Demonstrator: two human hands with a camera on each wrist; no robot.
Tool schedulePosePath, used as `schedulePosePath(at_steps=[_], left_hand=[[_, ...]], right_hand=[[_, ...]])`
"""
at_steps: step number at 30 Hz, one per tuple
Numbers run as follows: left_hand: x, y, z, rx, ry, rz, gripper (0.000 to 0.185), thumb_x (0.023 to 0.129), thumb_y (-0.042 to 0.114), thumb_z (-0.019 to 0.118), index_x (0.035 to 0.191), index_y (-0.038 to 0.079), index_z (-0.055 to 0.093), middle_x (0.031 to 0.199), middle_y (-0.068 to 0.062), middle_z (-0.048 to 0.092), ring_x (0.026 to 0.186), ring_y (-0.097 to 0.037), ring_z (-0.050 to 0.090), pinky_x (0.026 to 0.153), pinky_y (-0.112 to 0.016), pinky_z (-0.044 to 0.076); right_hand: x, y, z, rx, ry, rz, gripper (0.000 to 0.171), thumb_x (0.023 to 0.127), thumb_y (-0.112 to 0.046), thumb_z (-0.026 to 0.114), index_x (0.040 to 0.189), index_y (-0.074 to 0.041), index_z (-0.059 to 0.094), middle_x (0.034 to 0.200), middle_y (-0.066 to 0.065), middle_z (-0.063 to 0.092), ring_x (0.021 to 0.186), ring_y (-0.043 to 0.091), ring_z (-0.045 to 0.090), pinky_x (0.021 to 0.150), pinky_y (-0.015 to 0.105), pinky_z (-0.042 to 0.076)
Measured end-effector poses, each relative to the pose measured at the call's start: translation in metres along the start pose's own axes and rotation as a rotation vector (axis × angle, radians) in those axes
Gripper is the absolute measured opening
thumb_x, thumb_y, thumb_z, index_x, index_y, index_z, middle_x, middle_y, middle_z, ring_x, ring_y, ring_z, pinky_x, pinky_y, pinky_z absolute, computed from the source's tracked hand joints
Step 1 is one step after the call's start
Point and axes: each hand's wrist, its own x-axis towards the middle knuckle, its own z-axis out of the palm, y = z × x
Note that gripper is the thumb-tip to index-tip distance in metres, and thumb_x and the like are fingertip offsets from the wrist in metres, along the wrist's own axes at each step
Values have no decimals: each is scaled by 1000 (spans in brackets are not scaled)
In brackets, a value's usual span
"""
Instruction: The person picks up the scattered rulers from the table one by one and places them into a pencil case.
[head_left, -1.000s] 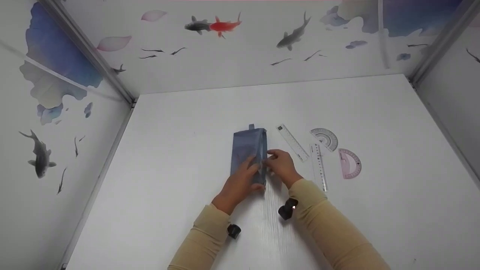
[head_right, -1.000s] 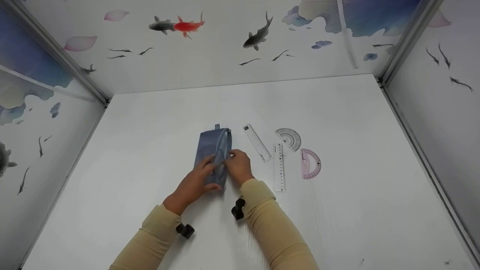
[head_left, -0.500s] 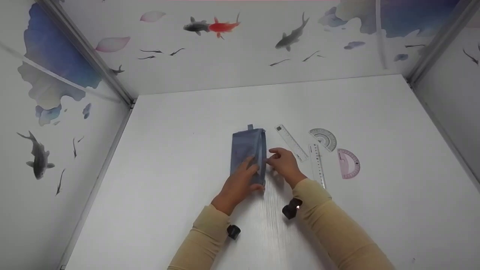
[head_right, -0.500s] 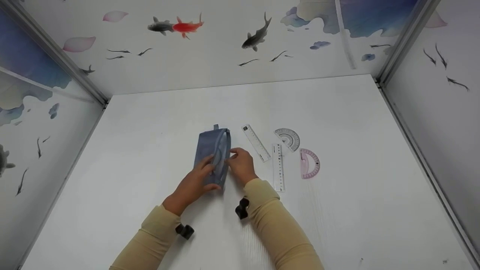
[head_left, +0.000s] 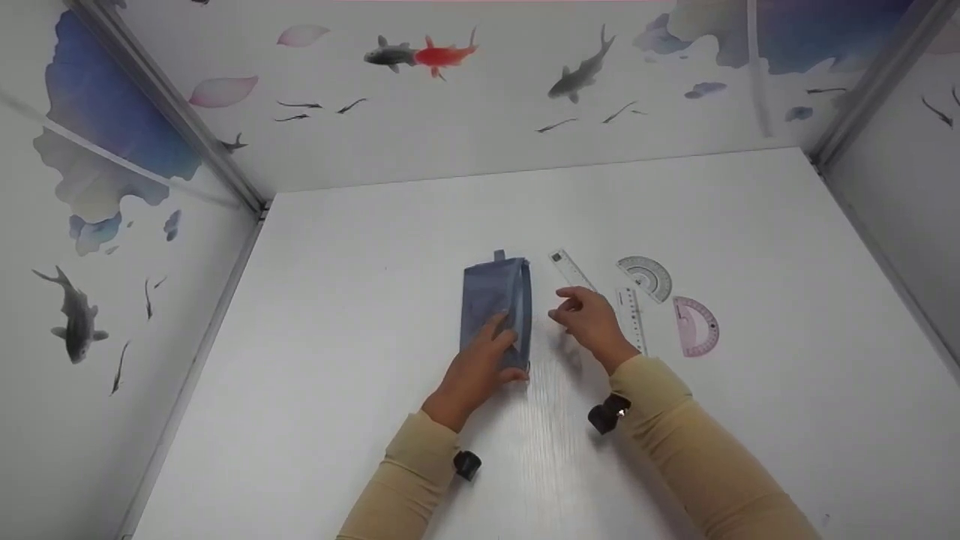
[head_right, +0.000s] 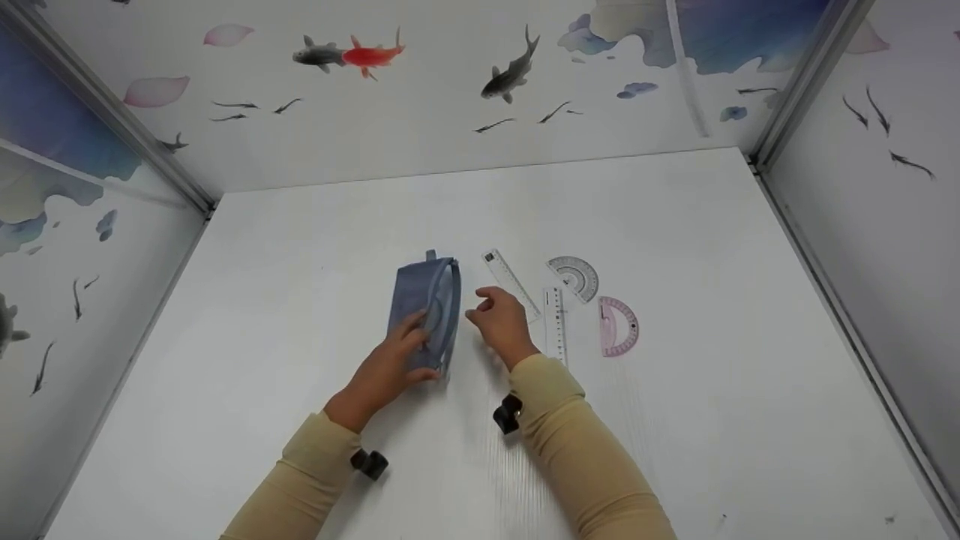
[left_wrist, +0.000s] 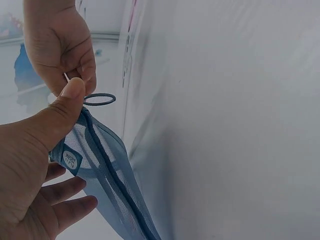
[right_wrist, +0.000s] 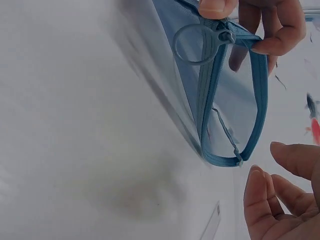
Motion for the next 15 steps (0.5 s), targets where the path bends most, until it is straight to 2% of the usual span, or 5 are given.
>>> schedulePosePath(at_steps=[6,15], left_hand=[[0,1,-1,0,-2,-3,55,77,36,78,122,12,56,151,-14,36,122,-29,54,91,-38,51],[-1,0,-1,8,11,8,57,76,38,78,122,12,56,152,-12,35,124,-29,53,83,-36,53]], right_hand=[[-1,0,-14,-45,-8,-8,47,91,-13,66,133,2,52,104,14,61,86,20,59,74,29,52],[-4,1,-34,-101,18,-46,46,92,-12,65,133,3,52,106,17,60,93,24,58,75,29,50]])
